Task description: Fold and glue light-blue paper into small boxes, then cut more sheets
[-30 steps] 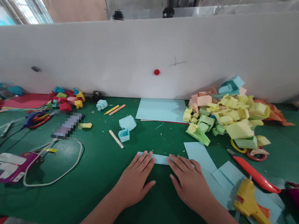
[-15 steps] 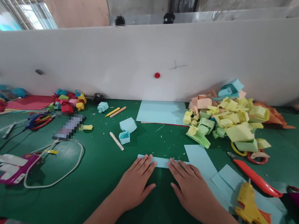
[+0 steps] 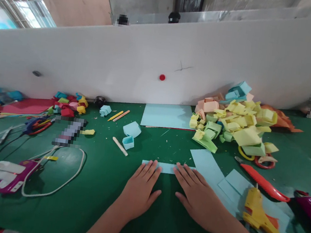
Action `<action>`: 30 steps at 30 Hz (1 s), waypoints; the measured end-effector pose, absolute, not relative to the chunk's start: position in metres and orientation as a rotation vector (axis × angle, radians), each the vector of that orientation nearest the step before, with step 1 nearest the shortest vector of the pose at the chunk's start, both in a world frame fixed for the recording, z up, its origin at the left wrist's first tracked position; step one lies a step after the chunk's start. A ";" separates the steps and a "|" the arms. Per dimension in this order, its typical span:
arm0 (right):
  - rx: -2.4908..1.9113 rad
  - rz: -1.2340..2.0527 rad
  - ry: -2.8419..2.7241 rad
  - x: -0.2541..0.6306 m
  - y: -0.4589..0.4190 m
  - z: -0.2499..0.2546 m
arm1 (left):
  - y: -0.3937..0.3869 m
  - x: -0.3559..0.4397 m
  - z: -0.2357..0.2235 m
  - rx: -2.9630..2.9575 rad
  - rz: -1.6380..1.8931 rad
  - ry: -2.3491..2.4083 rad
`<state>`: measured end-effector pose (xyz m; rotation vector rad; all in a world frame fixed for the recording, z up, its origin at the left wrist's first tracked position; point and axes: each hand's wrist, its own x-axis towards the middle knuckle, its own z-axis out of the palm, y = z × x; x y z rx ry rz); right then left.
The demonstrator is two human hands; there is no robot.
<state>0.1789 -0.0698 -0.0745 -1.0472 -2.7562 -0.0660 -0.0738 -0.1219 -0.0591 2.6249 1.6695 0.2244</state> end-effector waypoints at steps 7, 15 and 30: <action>-1.026 -0.054 -2.724 0.180 -0.071 -0.080 | -0.122 -0.071 -0.057 2.570 0.177 1.689; -1.025 -0.055 -2.700 0.182 -0.070 -0.087 | -0.122 -0.074 -0.048 2.524 0.150 1.627; -1.026 0.091 -2.758 0.201 -0.062 -0.078 | -0.124 -0.079 -0.049 2.488 0.105 1.774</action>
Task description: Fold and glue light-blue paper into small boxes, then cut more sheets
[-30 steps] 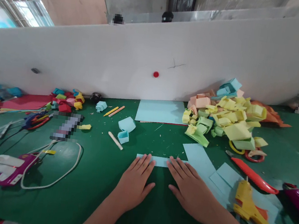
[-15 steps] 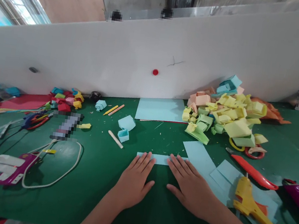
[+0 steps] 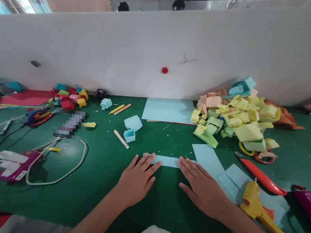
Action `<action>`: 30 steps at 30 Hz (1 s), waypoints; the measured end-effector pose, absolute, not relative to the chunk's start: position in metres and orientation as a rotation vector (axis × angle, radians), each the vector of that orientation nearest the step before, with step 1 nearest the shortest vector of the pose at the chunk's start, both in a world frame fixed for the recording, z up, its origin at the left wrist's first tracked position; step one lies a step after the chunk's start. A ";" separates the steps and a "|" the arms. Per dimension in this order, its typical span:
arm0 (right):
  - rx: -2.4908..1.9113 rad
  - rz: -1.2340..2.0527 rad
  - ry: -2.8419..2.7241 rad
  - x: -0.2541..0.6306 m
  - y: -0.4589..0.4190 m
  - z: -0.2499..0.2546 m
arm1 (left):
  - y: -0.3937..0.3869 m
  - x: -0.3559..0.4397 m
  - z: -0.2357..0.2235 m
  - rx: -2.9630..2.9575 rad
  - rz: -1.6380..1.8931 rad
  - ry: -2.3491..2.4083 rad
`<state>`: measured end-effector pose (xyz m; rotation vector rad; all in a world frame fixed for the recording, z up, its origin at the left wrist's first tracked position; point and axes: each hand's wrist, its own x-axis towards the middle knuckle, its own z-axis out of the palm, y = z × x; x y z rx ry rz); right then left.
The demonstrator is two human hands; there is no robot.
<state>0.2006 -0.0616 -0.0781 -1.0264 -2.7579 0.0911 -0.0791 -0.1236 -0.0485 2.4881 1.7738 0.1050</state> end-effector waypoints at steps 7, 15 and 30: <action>-1.098 0.010 -2.719 0.215 -0.067 -0.085 | -0.125 -0.080 -0.049 2.485 0.083 1.791; -1.090 -0.068 -2.712 0.205 -0.068 -0.082 | -0.124 -0.081 -0.051 2.468 0.099 1.818; -0.752 0.325 -2.899 0.111 -0.057 -0.064 | -0.126 -0.076 -0.049 2.486 0.079 1.844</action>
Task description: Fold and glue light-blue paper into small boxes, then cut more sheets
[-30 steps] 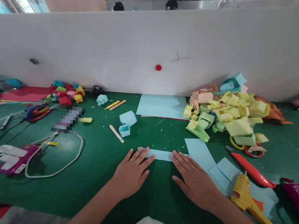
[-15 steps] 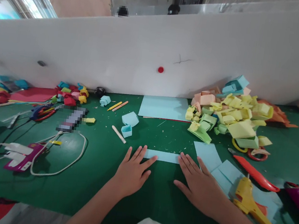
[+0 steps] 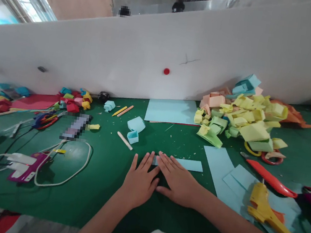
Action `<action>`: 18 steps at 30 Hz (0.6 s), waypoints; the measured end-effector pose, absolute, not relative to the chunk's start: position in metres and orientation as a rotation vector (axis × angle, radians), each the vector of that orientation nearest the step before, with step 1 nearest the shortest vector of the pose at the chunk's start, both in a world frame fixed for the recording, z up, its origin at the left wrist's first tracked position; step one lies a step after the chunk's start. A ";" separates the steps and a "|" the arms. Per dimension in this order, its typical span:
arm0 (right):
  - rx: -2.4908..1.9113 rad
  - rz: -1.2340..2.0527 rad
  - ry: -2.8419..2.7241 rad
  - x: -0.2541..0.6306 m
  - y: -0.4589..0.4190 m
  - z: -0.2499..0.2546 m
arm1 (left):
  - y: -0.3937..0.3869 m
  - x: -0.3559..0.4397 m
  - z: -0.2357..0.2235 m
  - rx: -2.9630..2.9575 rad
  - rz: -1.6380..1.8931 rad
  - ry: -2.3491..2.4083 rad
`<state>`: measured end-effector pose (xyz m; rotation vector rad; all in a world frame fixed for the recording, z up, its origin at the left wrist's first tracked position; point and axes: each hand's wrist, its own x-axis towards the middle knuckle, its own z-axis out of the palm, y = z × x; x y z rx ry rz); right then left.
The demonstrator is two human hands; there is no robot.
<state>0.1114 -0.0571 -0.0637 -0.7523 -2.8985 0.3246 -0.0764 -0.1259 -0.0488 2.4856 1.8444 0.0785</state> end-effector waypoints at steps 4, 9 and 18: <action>-0.783 0.207 -2.839 0.149 -0.045 -0.079 | -0.129 -0.076 -0.051 2.500 0.121 1.884; -0.935 0.085 -2.778 0.200 -0.044 -0.089 | -0.127 -0.078 -0.052 2.487 0.098 1.858; -1.049 -0.049 -2.773 0.217 -0.051 -0.087 | -0.124 -0.081 -0.050 2.508 0.056 1.839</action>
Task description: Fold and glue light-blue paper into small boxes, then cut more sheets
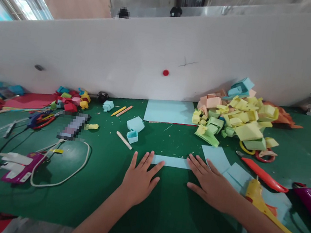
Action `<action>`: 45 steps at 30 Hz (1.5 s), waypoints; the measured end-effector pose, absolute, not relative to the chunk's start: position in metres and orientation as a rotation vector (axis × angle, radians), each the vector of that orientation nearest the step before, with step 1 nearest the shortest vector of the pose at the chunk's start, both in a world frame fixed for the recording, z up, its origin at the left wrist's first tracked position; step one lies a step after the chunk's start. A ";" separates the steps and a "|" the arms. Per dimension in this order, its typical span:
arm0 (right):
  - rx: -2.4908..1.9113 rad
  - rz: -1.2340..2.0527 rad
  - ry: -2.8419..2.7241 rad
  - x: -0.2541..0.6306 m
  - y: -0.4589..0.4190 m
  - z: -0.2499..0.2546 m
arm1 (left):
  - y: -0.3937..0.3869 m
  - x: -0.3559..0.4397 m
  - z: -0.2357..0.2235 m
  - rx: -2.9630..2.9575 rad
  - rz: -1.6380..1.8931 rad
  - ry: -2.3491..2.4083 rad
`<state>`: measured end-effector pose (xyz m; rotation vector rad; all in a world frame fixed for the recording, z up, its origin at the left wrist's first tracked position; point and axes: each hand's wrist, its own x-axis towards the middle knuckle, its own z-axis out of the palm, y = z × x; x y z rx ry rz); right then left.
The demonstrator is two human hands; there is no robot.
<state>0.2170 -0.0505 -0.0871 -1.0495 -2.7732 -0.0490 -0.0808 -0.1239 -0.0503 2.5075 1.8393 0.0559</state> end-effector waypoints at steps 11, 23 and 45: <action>-1.103 -0.057 -2.725 0.212 -0.058 -0.092 | -0.115 -0.079 -0.034 2.596 0.007 1.772; -1.307 -0.174 -2.647 0.188 -0.054 -0.070 | -0.043 -0.058 -0.029 2.719 0.144 1.500; -1.340 0.011 -2.649 0.158 -0.051 -0.073 | -0.034 -0.070 -0.050 2.506 0.532 1.449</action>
